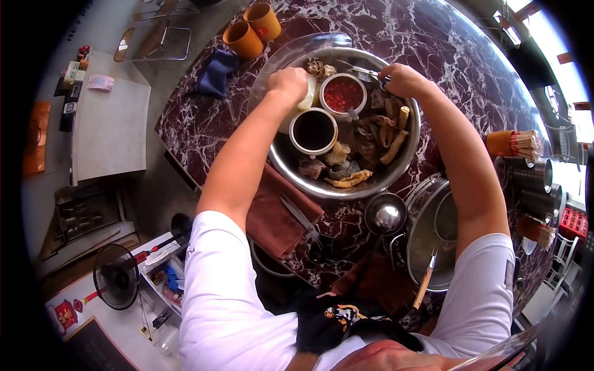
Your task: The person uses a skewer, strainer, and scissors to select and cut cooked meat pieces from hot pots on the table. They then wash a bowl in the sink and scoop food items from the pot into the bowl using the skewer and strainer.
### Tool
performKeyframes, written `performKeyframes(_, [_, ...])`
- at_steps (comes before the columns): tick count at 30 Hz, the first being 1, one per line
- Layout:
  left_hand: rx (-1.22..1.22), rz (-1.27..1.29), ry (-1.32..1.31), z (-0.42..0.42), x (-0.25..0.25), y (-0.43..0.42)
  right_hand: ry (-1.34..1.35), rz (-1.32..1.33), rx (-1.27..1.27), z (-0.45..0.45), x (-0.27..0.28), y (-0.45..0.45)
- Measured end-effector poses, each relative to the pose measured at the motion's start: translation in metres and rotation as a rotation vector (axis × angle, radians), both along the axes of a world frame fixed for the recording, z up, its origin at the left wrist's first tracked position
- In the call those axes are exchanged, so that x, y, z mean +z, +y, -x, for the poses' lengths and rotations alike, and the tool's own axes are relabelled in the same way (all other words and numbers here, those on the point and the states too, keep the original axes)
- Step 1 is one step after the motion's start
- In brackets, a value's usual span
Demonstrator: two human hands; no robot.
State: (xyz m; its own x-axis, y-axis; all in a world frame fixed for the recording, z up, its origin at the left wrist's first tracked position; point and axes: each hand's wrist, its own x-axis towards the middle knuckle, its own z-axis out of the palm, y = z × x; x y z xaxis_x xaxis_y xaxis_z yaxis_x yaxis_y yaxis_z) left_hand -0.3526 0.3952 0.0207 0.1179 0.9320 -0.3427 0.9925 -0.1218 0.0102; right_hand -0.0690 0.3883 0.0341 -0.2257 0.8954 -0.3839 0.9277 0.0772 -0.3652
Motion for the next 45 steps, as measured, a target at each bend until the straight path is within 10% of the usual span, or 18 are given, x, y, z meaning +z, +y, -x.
performKeyframes(9, [0.179, -0.071, -0.177, 0.022, 0.021, -0.049, 0.049, -0.05, -0.026, -0.022, 0.018, -0.006])
performKeyframes(15, [0.28, -0.397, -0.768, 0.039, -0.006, -0.131, 0.083, -0.022, -0.234, -0.036, 0.072, -0.07])
performKeyframes(23, [0.77, 0.048, -1.542, 0.022, -0.031, -0.334, 0.984, -0.221, -0.85, -0.098, 0.118, -0.491])
performKeyframes(28, [0.556, 0.209, -1.457, -0.005, -0.034, -0.434, 0.748, -0.277, -1.373, -0.066, 0.069, -0.742])
performKeyframes(38, [0.387, 0.143, -1.499, -0.068, 0.02, -0.5, 0.139, -0.121, -0.559, -0.088, -0.014, -0.766])
performKeyframes(42, [0.493, 0.164, -1.561, -0.067, 0.026, -0.559, 1.496, 0.423, -1.164, -0.054, 0.024, -0.649])
performKeyframes(45, [0.439, 0.064, -1.484, -0.066, 0.019, -0.599, 1.919, 0.503, -1.241, -0.032, 0.029, -0.589])
